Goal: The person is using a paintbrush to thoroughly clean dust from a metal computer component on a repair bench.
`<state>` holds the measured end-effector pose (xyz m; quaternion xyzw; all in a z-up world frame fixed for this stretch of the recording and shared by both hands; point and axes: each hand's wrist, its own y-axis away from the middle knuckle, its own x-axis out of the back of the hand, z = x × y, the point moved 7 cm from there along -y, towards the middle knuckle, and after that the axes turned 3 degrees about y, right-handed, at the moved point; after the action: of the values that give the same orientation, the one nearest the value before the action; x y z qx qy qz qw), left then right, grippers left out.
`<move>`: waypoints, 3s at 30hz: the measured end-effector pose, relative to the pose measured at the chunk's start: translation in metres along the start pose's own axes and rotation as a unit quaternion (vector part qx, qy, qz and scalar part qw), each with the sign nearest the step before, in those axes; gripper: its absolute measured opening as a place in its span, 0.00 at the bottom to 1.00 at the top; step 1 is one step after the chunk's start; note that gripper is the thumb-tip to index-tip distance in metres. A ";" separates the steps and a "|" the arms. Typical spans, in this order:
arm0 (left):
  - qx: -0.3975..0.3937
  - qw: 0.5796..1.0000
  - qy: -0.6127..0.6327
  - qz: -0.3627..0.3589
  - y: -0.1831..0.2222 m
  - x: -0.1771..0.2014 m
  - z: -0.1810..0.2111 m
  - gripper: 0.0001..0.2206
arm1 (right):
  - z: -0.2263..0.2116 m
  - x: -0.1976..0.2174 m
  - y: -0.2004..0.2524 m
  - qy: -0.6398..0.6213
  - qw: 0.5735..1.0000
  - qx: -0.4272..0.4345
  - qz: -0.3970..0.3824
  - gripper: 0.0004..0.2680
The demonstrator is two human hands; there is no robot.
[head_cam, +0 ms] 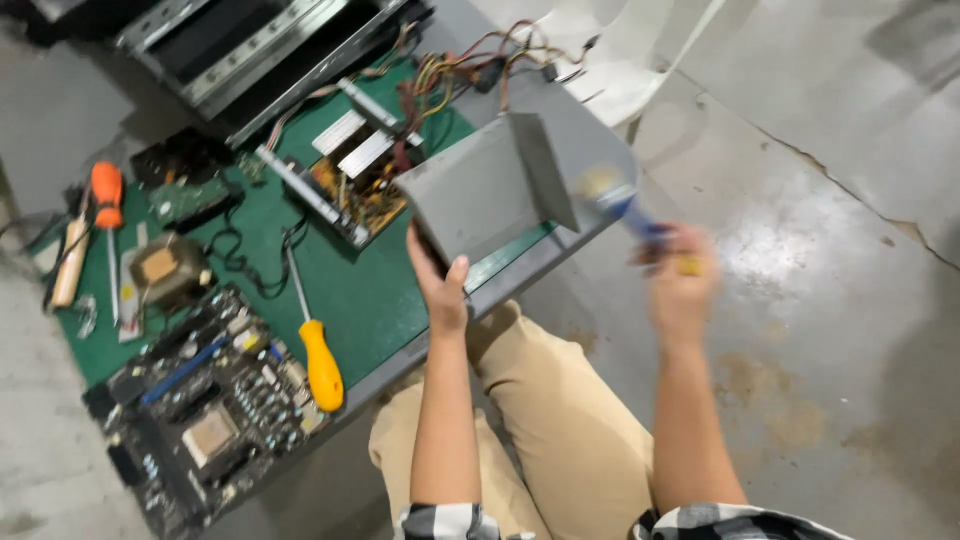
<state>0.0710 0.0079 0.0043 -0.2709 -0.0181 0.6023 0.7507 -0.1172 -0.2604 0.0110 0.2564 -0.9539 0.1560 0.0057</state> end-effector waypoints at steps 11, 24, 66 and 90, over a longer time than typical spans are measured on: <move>0.019 0.981 0.184 -0.063 -0.008 -0.002 0.005 0.45 | -0.149 -0.083 0.033 0.021 0.964 0.141 -0.223 0.14; 0.031 0.983 0.173 -0.051 -0.009 -0.003 0.001 0.47 | -0.141 -0.105 0.058 0.122 0.946 0.151 -0.261 0.12; -0.003 0.994 0.062 -0.086 -0.008 0.000 -0.007 0.53 | -0.069 -0.129 0.071 -0.170 0.974 0.034 -0.149 0.09; -0.019 0.993 0.042 -0.107 -0.004 0.007 -0.012 0.50 | -0.030 -0.166 0.109 -0.422 0.870 -0.239 -0.090 0.05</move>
<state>0.0810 0.0091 -0.0061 -0.3067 -0.0268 0.5064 0.8054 -0.0286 -0.0806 -0.0076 0.3736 -0.8464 -0.2006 -0.3222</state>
